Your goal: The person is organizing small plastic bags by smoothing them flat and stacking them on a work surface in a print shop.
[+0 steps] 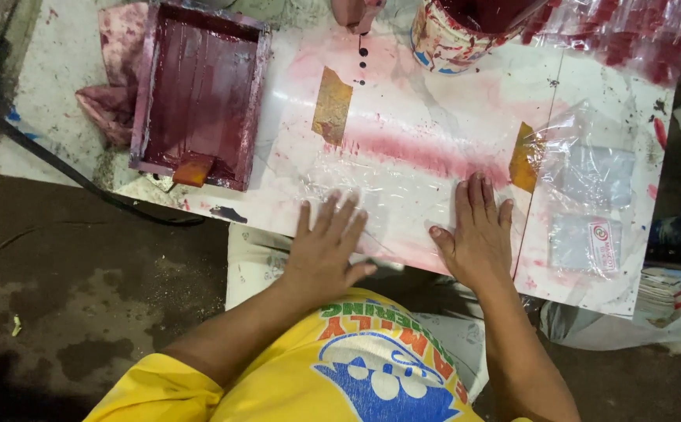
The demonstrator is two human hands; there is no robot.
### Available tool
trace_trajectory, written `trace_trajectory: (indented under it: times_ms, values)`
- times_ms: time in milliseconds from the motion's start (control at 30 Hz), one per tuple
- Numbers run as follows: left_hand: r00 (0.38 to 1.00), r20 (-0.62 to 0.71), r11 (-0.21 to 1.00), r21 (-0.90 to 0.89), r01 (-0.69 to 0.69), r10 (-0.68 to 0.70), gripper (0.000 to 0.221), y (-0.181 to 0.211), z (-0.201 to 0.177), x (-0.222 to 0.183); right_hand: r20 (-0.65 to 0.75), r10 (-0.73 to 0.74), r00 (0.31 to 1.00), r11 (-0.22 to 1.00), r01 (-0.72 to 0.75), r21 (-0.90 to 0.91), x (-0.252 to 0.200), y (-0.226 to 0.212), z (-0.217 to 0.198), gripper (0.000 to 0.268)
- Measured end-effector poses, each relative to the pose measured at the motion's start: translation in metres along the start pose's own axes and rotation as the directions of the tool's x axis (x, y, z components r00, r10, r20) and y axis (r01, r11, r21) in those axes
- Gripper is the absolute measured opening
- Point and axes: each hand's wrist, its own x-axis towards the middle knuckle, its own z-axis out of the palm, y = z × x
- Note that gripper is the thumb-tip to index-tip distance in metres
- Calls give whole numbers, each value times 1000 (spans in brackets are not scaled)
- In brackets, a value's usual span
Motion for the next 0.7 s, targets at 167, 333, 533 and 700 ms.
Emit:
trace_trajectory:
  times_ms: [167,333,533,700]
  values:
    - [997,-46,997,-21,-70,69,84,-9,30,-29,-253,-110,961,993,117,11,-7,15,24,89]
    - [996,-35,995,-46,-86,84,86,-14,33,-38,-267,-307,913,945,325,25,9,-41,13,90]
    - [988,-78,990,53,-129,133,83,-22,32,-36,-150,-666,731,732,679,56,40,-82,28,83]
    - [987,-66,989,49,-141,144,84,-20,28,-38,-99,-589,802,808,584,-79,54,-75,27,92]
